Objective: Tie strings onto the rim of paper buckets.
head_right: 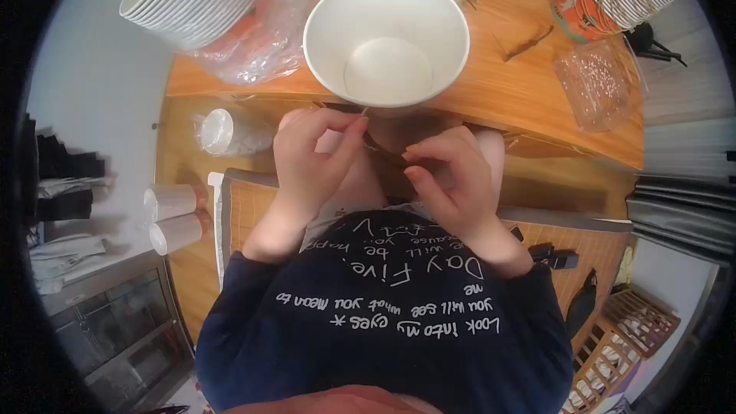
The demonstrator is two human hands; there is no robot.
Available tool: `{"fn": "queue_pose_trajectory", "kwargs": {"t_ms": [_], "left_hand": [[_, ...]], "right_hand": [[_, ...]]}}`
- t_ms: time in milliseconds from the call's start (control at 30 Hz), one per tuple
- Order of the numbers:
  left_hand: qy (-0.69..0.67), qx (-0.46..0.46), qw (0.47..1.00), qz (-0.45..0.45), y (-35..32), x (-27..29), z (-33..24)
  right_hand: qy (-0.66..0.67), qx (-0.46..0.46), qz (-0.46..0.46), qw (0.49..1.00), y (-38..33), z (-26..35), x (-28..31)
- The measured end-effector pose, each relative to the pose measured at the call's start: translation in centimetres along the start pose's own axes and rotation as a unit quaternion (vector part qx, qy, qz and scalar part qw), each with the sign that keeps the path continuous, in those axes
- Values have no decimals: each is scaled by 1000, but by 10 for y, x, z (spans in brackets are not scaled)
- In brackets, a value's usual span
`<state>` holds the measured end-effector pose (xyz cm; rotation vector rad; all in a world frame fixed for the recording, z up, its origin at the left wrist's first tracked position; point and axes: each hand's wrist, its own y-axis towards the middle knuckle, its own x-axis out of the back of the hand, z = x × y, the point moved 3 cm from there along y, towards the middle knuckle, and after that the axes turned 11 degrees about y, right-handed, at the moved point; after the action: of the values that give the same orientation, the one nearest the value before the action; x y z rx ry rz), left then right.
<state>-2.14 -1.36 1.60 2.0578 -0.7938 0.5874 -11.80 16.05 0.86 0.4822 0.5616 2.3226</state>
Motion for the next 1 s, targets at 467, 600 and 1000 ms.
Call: {"fn": "queue_pose_trajectory", "kwargs": {"t_ms": [467, 600, 1000], "left_hand": [[11, 19, 1000, 6, 6, -4, -7], [14, 16, 1000, 2, 7, -5, -5], [-67, 53, 996, 28, 11, -5, -3]], "right_hand": [[-42, 69, -8, 997, 9, 13, 0], [-37, 69, -8, 997, 8, 12, -3], [-90, 98, -30, 991, 21, 23, -9]]}}
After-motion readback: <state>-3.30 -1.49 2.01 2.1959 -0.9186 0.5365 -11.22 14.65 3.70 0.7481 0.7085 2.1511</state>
